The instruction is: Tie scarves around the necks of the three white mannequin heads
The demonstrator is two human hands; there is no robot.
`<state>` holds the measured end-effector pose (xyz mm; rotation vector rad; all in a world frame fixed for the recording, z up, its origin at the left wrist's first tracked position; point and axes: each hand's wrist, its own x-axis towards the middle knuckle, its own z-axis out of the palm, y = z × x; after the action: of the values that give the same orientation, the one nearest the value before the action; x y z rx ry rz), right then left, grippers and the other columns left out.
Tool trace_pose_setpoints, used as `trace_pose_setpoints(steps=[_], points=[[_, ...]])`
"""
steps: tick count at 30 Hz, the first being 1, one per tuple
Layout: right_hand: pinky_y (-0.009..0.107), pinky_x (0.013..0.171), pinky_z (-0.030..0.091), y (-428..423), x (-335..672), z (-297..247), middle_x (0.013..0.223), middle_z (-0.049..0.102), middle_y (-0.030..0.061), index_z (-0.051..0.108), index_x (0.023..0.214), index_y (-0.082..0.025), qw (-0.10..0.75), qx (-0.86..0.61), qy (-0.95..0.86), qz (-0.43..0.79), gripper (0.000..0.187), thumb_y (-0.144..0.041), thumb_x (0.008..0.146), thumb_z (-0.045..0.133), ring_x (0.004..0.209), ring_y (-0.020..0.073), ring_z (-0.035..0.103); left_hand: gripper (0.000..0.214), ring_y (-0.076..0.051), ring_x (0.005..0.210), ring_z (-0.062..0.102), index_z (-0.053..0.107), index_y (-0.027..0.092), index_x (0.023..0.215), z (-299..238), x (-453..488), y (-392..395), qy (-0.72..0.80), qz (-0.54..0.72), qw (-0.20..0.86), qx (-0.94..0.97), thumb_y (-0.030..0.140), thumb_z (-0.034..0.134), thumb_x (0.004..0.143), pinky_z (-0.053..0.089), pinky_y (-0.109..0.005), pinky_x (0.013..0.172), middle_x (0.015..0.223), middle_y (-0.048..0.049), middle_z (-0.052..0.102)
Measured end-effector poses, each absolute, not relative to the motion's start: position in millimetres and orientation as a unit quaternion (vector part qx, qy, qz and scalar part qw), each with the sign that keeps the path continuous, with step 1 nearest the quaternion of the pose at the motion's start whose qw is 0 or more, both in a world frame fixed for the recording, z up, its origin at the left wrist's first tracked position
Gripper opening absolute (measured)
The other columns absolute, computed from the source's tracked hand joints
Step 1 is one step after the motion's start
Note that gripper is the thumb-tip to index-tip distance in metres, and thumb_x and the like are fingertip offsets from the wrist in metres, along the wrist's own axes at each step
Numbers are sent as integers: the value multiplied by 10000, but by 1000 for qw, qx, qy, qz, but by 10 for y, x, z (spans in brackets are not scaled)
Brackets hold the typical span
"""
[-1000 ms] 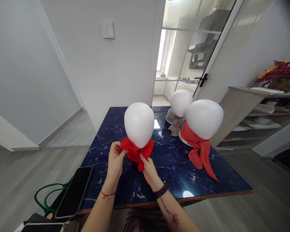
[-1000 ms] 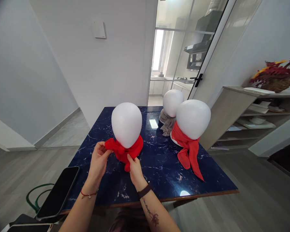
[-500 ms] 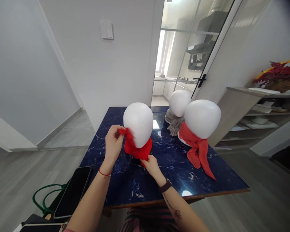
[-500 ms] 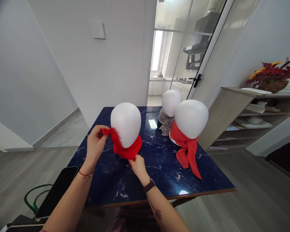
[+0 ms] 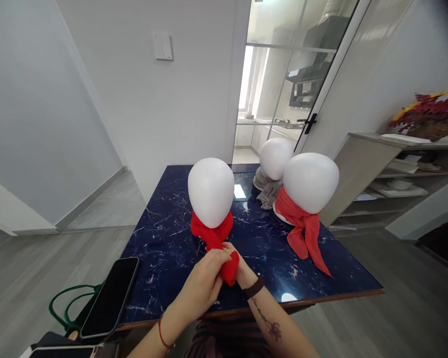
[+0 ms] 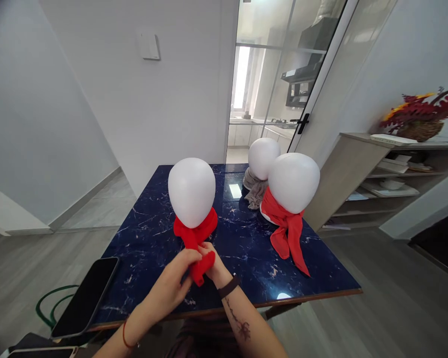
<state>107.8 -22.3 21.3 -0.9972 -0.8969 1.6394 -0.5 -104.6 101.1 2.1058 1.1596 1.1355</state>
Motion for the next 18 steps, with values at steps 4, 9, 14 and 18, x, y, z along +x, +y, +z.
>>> trace_pose_setpoints(steps=[4, 9, 14, 18], points=[[265, 514, 437, -342, 1064, 313, 543, 631, 11, 635, 600, -169, 431, -378, -345, 743, 230, -362, 554, 750, 495, 143, 552, 417, -221, 1125, 523, 579, 256, 1092, 690, -121, -1072, 488, 467, 224, 702, 50, 447, 755, 406, -407, 992, 1177, -84, 575], [257, 564, 440, -530, 1017, 502, 609, 654, 21, 658, 682, -161, 409, -319, -303, 799, 206, -304, 578, 763, 598, 162, 606, 165, -182, 879, 621, 555, 184, 858, 469, -337, -777, 567, 613, 395, 382, 315, 598, 768, 495, -338, 824, 895, -55, 628], [230, 572, 424, -641, 1045, 473, 674, 673, 23, 670, 732, -152, 410, -309, -336, 789, 188, -294, 623, 730, 624, 145, 598, 236, -156, 671, 638, 584, 153, 762, 436, -233, -528, 460, 556, 660, 210, 356, 693, 710, 513, -288, 673, 768, -58, 675], [198, 517, 379, -621, 1169, 360, 610, 644, -3, 664, 689, -135, 369, -334, -404, 767, 127, -262, 689, 661, 538, 101, 530, 216, -120, 583, 621, 572, 158, 716, 451, -141, -473, 434, 584, 665, 170, 164, 760, 611, 497, -236, 607, 676, -9, 671]])
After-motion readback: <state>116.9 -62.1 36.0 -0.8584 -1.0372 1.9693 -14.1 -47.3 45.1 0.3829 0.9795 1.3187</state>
